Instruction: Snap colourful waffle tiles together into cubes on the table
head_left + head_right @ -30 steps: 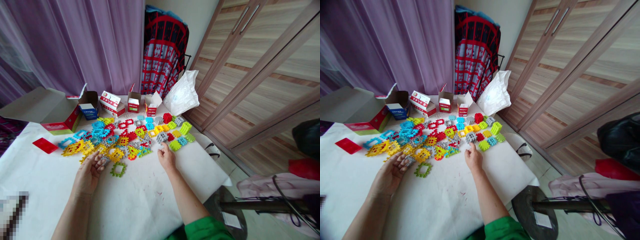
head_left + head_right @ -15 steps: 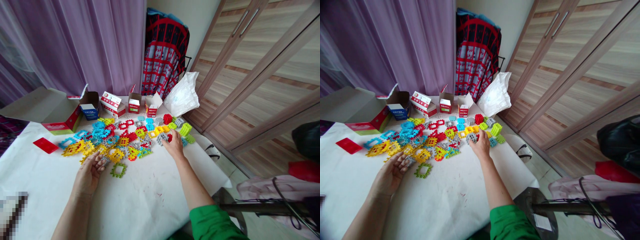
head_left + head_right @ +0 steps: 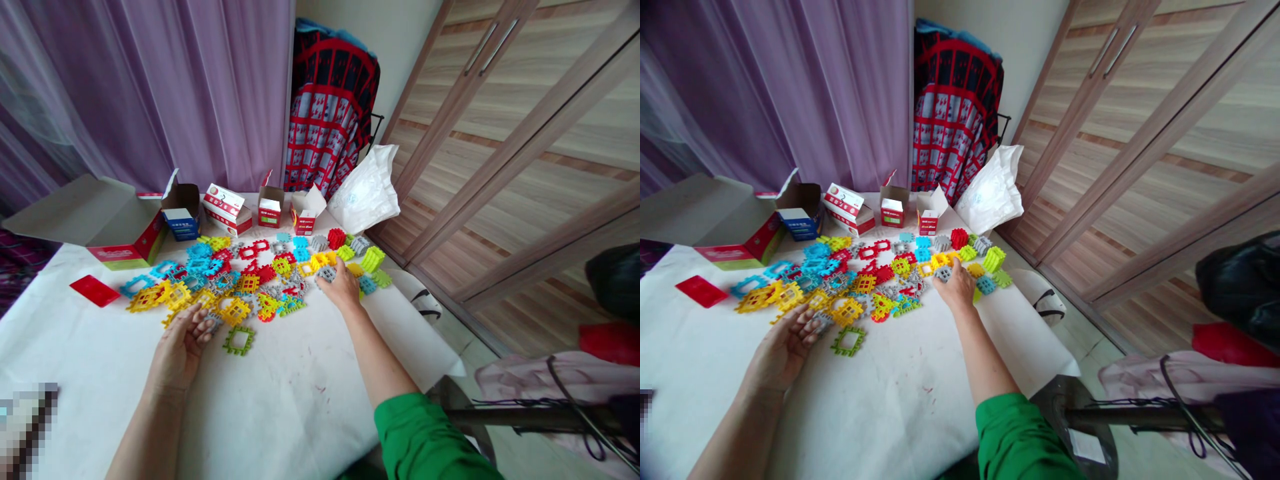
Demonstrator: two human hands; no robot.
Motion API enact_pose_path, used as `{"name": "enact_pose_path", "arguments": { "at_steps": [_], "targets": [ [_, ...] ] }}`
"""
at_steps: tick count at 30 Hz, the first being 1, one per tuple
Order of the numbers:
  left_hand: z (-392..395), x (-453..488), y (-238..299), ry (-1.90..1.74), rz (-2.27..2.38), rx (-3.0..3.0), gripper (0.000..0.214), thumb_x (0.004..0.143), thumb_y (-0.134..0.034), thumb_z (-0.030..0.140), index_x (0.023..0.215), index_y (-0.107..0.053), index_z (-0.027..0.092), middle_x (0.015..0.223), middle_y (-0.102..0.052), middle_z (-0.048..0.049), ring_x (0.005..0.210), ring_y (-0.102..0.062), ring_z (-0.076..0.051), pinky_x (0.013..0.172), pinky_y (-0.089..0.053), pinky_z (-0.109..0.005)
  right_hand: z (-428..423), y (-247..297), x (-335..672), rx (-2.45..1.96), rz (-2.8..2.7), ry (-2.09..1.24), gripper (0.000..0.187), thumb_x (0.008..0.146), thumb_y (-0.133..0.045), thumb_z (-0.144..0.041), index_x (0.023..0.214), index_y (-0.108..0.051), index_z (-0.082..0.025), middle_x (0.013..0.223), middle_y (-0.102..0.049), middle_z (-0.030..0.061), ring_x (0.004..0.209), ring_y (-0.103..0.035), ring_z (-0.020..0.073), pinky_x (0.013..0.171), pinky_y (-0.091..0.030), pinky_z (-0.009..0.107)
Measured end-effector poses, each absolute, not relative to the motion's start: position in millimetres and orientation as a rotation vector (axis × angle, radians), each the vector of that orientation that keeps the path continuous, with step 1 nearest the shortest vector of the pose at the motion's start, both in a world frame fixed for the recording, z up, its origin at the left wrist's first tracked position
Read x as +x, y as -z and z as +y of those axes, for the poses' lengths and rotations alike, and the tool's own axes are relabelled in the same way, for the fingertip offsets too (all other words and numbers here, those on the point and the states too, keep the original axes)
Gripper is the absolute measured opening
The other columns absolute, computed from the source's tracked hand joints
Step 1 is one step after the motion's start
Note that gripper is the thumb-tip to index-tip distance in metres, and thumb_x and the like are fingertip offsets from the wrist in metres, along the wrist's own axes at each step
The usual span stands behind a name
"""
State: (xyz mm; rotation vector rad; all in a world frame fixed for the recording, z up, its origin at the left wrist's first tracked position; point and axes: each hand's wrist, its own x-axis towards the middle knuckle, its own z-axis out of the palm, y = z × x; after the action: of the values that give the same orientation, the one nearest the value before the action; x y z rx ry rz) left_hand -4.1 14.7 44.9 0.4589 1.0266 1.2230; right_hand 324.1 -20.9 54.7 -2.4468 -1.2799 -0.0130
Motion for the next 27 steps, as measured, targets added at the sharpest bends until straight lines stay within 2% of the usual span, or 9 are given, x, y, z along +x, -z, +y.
{"name": "enact_pose_path", "arguments": {
  "at_steps": [13, 22, 27],
  "targets": [
    [13, -2, -46, -1.218, 1.041, 0.484, 0.012, 0.079, -0.066, 0.022, 0.09, -0.067, 0.018, 0.076, -0.069, 0.0018, 0.057, -0.066, -0.009, 0.046, -0.053, -0.016, -11, -68, 321, -2.633, -1.357, -0.011, 0.073, 0.084, -0.059, -0.049, 0.146, -0.036, -0.018, 0.117, -0.07, 0.0146, 0.11, -0.065, 0.0305, 0.091, -0.045, 0.037],
    [14, -3, -45, -1.212, 1.042, 0.493, 0.012, 0.08, -0.065, 0.021, 0.091, -0.067, 0.018, 0.075, -0.069, 0.0018, 0.057, -0.065, -0.009, 0.047, -0.052, -0.015, -14, -65, 321, -2.576, -1.371, -0.032, 0.075, 0.082, -0.063, -0.052, 0.144, -0.039, -0.018, 0.122, -0.067, 0.0169, 0.112, -0.063, 0.0324, 0.092, -0.044, 0.041],
    [14, -3, -46, -1.214, 1.049, 0.472, 0.01, 0.082, -0.06, 0.019, 0.09, -0.067, 0.018, 0.075, -0.069, 0.0017, 0.057, -0.066, -0.009, 0.046, -0.052, -0.015, -14, -68, 320, -2.595, -1.418, -0.023, 0.069, 0.084, -0.061, -0.047, 0.143, -0.041, -0.017, 0.118, -0.069, 0.0165, 0.111, -0.064, 0.0319, 0.091, -0.045, 0.041]
  ]
}}
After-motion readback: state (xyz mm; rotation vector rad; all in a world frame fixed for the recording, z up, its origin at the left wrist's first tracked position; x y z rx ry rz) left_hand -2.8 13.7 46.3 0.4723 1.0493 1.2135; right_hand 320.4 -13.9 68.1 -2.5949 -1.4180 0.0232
